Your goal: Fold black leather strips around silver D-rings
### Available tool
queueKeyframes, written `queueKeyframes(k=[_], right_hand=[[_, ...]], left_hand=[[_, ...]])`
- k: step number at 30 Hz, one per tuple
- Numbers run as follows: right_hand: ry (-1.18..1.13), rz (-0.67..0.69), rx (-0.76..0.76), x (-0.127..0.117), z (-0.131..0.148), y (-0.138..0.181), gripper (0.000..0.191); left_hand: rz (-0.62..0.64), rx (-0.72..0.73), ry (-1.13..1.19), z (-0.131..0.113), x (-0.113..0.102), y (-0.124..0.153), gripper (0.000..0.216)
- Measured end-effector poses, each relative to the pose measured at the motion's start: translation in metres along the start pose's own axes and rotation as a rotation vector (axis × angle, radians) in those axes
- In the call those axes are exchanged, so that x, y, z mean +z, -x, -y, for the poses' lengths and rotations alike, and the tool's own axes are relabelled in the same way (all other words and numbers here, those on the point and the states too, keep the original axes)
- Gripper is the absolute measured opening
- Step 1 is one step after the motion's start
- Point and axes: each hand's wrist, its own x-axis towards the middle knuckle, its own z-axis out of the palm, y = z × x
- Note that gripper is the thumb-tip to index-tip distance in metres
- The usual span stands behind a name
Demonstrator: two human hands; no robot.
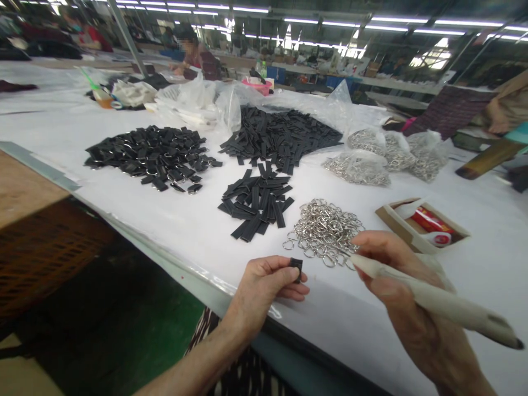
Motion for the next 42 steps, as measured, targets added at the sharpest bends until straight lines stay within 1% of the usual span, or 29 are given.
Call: queueKeyframes(k=[2, 5, 7, 9, 12, 15, 18, 21, 25, 32, 39, 42], right_hand=[[-0.023, -0.069, -0.005, -0.003, 0.0, -0.002, 0.026], [-0.1, -0.123, 0.099, -0.008, -0.001, -0.006, 0.024], [-0.128, -0.145, 0.164, -0.016, -0.002, -0.009, 0.022], [-0.156, -0.211, 0.187, -0.031, -0.006, -0.01, 0.021], [-0.175, -0.357, 0.185, -0.062, -0.016, -0.009, 0.023], [-0.064, -0.427, 0.214, -0.088, -0.027, -0.003, 0.03], [0.017, -0.484, 0.233, -0.1, -0.038, 0.001, 0.033], [-0.001, -0.527, 0.241, -0.099, -0.051, 0.0, 0.033], [-0.002, -0.532, 0.246, -0.093, -0.067, -0.003, 0.036], [0.021, -0.526, 0.25, -0.086, -0.076, -0.001, 0.035], [0.026, -0.523, 0.252, -0.081, -0.08, 0.0, 0.031], [0.023, -0.564, 0.231, -0.084, -0.08, 0.002, 0.033]], left_hand=[[0.011, -0.004, -0.003, 0.0, -0.002, -0.001, 0.014], [0.027, -0.018, -0.021, -0.001, -0.002, -0.002, 0.015], [0.043, -0.032, -0.04, -0.003, -0.001, -0.002, 0.015], [0.053, -0.035, -0.072, -0.005, 0.002, -0.002, 0.014], [0.047, -0.031, -0.136, -0.006, 0.006, -0.009, 0.015], [0.076, -0.069, -0.162, -0.005, 0.015, -0.017, 0.016], [0.146, -0.094, -0.159, -0.005, 0.028, -0.022, 0.015], [0.229, -0.121, -0.132, -0.004, 0.04, -0.027, 0.014], [0.315, -0.156, -0.094, 0.001, 0.048, -0.037, 0.017], [0.319, -0.211, -0.049, 0.012, 0.055, -0.048, 0.018], [0.345, -0.212, -0.035, 0.012, 0.056, -0.046, 0.017], [0.35, -0.205, -0.044, 0.012, 0.055, -0.044, 0.014]])
